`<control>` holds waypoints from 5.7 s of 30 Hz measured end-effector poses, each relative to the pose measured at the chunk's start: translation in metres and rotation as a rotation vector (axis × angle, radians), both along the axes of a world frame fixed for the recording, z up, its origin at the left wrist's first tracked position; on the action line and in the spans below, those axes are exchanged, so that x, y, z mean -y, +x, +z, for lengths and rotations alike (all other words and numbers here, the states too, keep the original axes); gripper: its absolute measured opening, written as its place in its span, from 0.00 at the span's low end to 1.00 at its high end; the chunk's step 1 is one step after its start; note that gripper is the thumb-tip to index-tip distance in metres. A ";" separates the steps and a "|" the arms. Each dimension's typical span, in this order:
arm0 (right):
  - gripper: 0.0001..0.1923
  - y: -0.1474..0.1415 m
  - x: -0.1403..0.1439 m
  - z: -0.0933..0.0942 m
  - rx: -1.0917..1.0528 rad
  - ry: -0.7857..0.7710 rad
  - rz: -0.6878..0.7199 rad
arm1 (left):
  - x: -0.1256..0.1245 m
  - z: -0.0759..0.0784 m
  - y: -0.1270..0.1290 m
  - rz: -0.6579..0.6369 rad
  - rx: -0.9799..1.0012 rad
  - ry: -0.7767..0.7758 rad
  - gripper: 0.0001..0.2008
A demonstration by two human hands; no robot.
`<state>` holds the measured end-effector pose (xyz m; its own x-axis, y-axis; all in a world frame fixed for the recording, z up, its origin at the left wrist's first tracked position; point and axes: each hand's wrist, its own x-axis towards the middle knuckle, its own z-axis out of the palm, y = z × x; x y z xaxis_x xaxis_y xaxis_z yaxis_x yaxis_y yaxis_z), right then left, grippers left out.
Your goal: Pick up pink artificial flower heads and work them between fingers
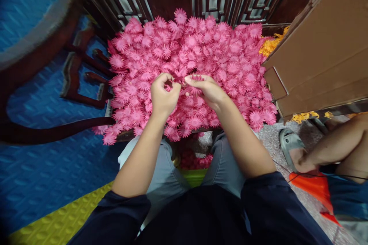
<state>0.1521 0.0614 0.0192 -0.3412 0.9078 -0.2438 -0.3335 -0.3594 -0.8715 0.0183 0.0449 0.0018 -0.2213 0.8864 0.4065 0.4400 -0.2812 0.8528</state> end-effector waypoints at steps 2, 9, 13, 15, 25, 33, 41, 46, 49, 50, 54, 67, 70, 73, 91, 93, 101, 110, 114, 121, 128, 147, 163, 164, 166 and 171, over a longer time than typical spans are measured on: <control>0.12 -0.003 0.002 -0.001 0.008 0.019 0.010 | 0.000 -0.001 0.000 0.034 -0.062 -0.005 0.10; 0.11 0.001 0.001 0.000 -0.001 -0.013 0.011 | -0.001 0.000 -0.001 -0.153 0.044 0.026 0.07; 0.12 0.007 -0.005 -0.001 0.023 -0.034 -0.046 | -0.002 0.001 -0.002 -0.215 0.152 -0.026 0.05; 0.12 0.009 -0.006 -0.001 0.044 -0.022 -0.084 | -0.002 0.002 -0.001 -0.208 0.186 -0.041 0.06; 0.21 0.002 0.000 0.000 0.203 0.210 -0.103 | -0.005 0.002 -0.003 -0.179 0.330 -0.149 0.08; 0.19 0.006 -0.003 -0.001 0.186 0.159 -0.124 | -0.008 0.000 -0.011 -0.311 0.375 -0.197 0.07; 0.10 0.016 -0.014 -0.010 0.135 0.061 -0.207 | -0.009 0.002 -0.014 -0.268 0.337 -0.202 0.09; 0.11 0.015 -0.018 -0.020 0.185 0.073 -0.273 | -0.007 0.000 -0.010 -0.130 0.307 -0.138 0.11; 0.12 0.017 -0.023 -0.028 0.214 0.054 -0.380 | -0.011 -0.008 -0.012 -0.003 0.328 -0.041 0.11; 0.12 0.020 -0.025 -0.030 0.225 0.057 -0.432 | -0.014 -0.012 -0.015 0.065 0.333 -0.016 0.11; 0.10 0.026 -0.031 -0.034 0.245 0.144 -0.561 | -0.030 -0.030 -0.031 0.302 0.232 -0.013 0.12; 0.11 0.002 -0.009 -0.013 0.256 0.123 -0.292 | -0.004 -0.003 -0.005 0.097 -0.165 0.082 0.07; 0.10 0.002 -0.007 -0.007 0.244 0.129 -0.280 | -0.005 -0.003 -0.007 0.089 -0.221 0.122 0.10; 0.08 0.000 -0.004 -0.004 0.212 0.130 -0.228 | -0.005 -0.004 -0.008 0.140 -0.224 0.147 0.10; 0.18 -0.001 0.002 -0.006 -0.024 -0.007 0.119 | 0.003 0.000 -0.004 0.169 -0.183 0.237 0.07; 0.17 0.000 0.003 -0.006 -0.084 -0.028 0.154 | 0.003 -0.001 -0.004 0.167 -0.159 0.236 0.07; 0.17 -0.005 0.003 -0.006 -0.084 -0.070 0.060 | 0.003 0.003 -0.004 0.178 -0.143 0.214 0.10; 0.24 -0.010 0.001 -0.013 0.066 0.187 -0.053 | 0.000 -0.004 -0.003 0.172 -0.299 0.085 0.15; 0.26 -0.014 0.001 -0.016 0.083 0.190 -0.110 | 0.003 -0.004 0.000 0.179 -0.338 0.100 0.15; 0.18 -0.011 -0.002 -0.016 -0.067 0.067 -0.025 | 0.005 0.004 -0.004 0.022 -0.419 0.221 0.16; 0.14 -0.006 -0.002 -0.014 -0.135 0.017 0.016 | -0.003 0.002 -0.010 -0.030 -0.362 0.245 0.12; 0.21 -0.021 0.010 -0.006 -0.029 0.054 -0.122 | -0.002 -0.004 0.003 0.017 -0.032 0.294 0.14; 0.15 -0.027 0.014 -0.007 -0.040 0.060 -0.144 | -0.003 -0.006 0.004 0.146 0.019 0.146 0.19; 0.14 -0.027 0.014 -0.007 -0.049 0.041 -0.157 | -0.006 -0.009 0.004 0.157 0.045 0.135 0.20; 0.12 -0.027 0.013 -0.007 -0.061 -0.004 -0.184 | -0.013 -0.016 -0.003 0.215 0.089 0.132 0.21; 0.07 -0.020 0.006 -0.010 -0.043 -0.040 -0.223 | -0.029 -0.028 -0.037 0.485 0.112 0.168 0.21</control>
